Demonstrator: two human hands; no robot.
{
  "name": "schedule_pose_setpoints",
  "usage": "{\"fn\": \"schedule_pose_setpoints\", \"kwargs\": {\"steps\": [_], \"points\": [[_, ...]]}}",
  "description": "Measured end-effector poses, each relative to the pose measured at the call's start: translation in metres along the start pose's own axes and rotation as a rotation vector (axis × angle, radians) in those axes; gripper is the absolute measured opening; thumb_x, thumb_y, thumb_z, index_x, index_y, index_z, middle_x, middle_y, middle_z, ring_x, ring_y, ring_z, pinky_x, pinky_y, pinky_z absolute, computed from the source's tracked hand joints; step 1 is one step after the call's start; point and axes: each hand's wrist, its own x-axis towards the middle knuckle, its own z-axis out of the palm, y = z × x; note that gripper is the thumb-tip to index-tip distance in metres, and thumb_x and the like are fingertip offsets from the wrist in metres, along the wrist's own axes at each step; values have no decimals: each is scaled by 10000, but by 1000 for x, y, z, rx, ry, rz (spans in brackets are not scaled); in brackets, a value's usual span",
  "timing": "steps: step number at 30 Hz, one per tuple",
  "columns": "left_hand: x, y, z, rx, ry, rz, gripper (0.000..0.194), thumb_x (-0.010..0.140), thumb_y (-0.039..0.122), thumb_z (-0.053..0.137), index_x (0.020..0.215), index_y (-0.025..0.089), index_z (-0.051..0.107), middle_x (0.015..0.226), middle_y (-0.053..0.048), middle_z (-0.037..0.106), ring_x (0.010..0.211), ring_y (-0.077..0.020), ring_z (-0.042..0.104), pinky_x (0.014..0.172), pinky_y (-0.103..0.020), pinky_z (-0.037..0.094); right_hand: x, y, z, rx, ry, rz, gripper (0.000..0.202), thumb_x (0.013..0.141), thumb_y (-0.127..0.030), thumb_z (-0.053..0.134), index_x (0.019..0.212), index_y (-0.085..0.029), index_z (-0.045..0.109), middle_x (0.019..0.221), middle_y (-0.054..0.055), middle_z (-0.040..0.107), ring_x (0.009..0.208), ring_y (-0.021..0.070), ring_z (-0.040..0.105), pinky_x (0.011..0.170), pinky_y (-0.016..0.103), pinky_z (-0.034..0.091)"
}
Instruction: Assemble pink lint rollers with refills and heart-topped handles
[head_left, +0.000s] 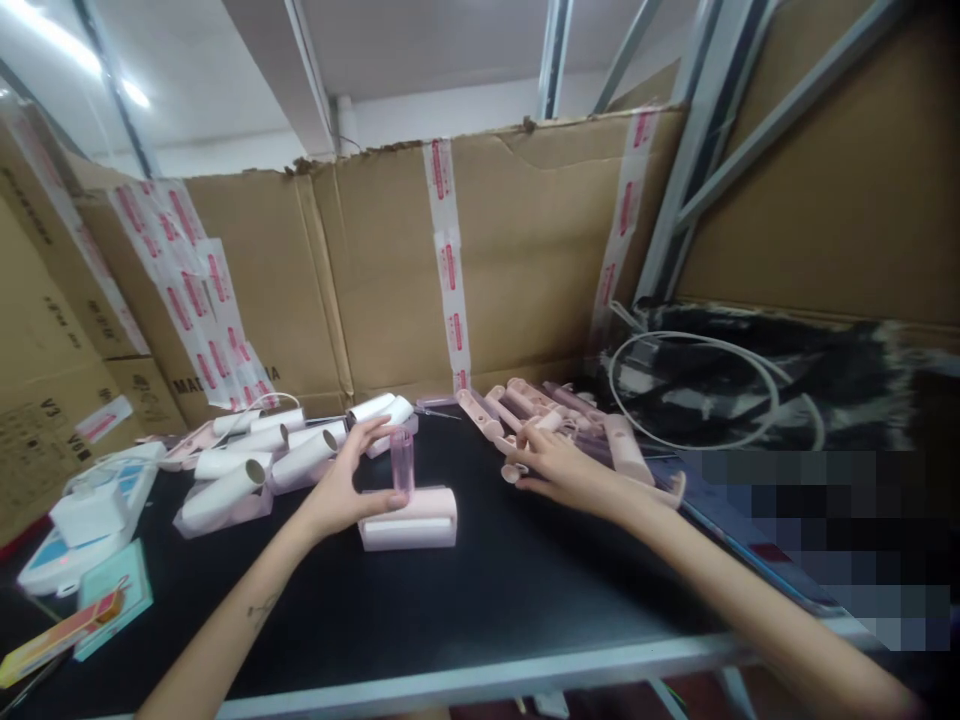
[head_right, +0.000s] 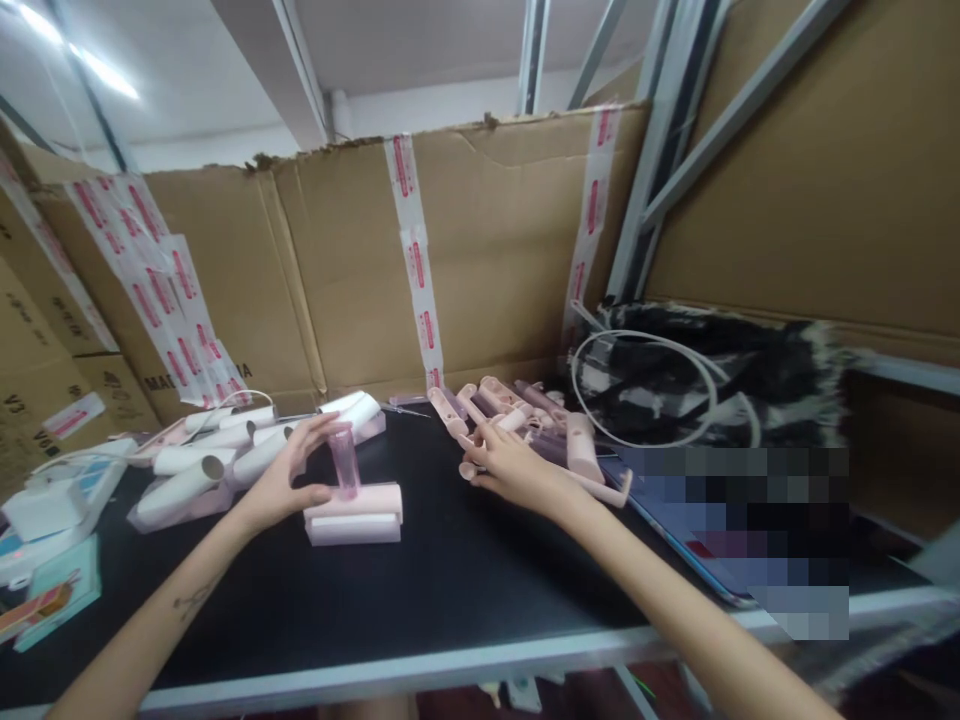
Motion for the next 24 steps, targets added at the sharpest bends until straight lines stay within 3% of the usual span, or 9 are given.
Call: {"fn": "schedule_pose_setpoints", "kwargs": {"steps": [3, 5, 7, 9, 12, 17, 21, 24], "points": [[17, 16, 20, -302, 17, 69, 783, 602, 524, 731, 1233, 205, 396, 1192, -132, 570, 1184, -265, 476, 1014, -389, 316, 7, -10, 6, 204, 47, 13, 108, 781, -295, 559, 819, -194, 553, 1084, 137, 567, 1032, 281, 547, 861, 441, 425], [25, 21, 33, -444, 37, 18, 624, 657, 593, 648, 1099, 177, 504, 874, -71, 662, 886, -211, 625, 858, -351, 438, 23, -26, -3, 453, 140, 60, 156, 790, -330, 557, 794, -201, 469, 1036, 113, 590, 972, 236, 576, 822, 389, 453], [30, 20, 44, -550, 81, -40, 525, 712, 646, 545, 906, 158, 564, 546, 30, 541, 529, -121, 559, 617, -270, 462, 43, -46, -20, 707, 181, 89, 240, 779, -381, 579, 809, -208, 416, 888, 61, 609, 793, 178, 601, 698, 318, 481], [30, 17, 49, -649, 112, -80, 537, 735, 688, 462, 743, 158, 551, 426, 77, 380, 379, -71, 402, 462, -209, 369, 64, -66, -38, 836, 164, 61, 306, 744, -416, 622, 837, -204, 421, 755, 0, 569, 639, 129, 553, 583, 258, 452], [29, 13, 50, -776, 105, -124, 644, 724, 767, 328, 647, 159, 524, 406, 63, 348, 364, -68, 347, 416, -196, 305, 88, -90, -62, 733, 152, -53, 280, 723, -354, 655, 871, -181, 492, 714, -27, 505, 631, 108, 481, 585, 233, 409], [29, 15, 47, -809, 116, -185, 694, 696, 800, 277, 621, 157, 526, 404, 36, 388, 366, -88, 373, 403, -213, 316, 102, -109, -84, 553, -34, -208, 273, 716, -221, 613, 978, -176, 552, 824, 0, 554, 726, 129, 502, 661, 243, 424], [29, 15, 47, -800, 116, -181, 690, 665, 812, 325, 643, 157, 541, 421, 32, 418, 369, -95, 402, 375, -205, 314, 99, -115, -85, 597, -108, -200, 304, 753, -268, 594, 1045, -184, 575, 877, 9, 607, 762, 138, 556, 706, 256, 445], [29, 12, 47, -797, 96, -154, 731, 676, 815, 282, 629, 142, 565, 417, 23, 416, 371, -97, 405, 367, -209, 331, 97, -119, -73, 840, -87, -135, 427, 801, -337, 571, 1203, -208, 502, 857, 6, 626, 660, 116, 578, 638, 253, 473]]}}
